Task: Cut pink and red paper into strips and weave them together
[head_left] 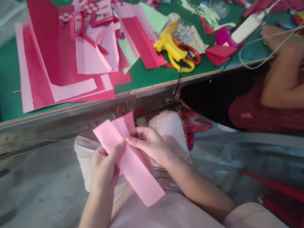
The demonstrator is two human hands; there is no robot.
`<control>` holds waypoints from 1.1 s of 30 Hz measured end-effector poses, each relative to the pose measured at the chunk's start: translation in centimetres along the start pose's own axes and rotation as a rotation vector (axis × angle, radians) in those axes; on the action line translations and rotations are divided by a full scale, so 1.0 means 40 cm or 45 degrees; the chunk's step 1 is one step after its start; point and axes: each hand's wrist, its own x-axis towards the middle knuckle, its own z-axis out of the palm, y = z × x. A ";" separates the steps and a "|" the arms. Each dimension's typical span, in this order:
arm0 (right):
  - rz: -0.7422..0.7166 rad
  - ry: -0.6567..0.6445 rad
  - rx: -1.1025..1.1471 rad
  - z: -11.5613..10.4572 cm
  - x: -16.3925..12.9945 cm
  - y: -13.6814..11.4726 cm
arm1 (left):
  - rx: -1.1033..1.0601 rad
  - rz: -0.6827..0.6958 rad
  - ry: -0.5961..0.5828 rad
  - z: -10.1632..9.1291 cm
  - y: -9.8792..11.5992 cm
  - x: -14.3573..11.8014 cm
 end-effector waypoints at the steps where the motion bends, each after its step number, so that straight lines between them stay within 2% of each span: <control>1: 0.013 0.001 0.003 -0.002 -0.001 -0.001 | 0.002 0.006 0.007 -0.001 0.000 0.000; 5: 0.066 -0.029 -0.030 -0.016 -0.002 -0.005 | 0.005 0.020 -0.007 -0.002 0.000 0.001; 14: -0.004 -0.074 -0.012 -0.019 0.008 0.008 | -0.031 0.049 -0.062 -0.002 -0.003 0.002; 22: 0.095 -0.078 -0.025 -0.032 0.007 0.004 | -0.016 0.029 -0.038 0.003 0.004 -0.002; 27: 0.082 -0.087 -0.034 -0.037 0.009 0.005 | -0.033 0.031 -0.023 0.000 -0.001 0.006; 33: 0.110 -0.103 0.082 -0.027 0.011 0.005 | -0.043 0.038 -0.026 0.006 0.007 0.001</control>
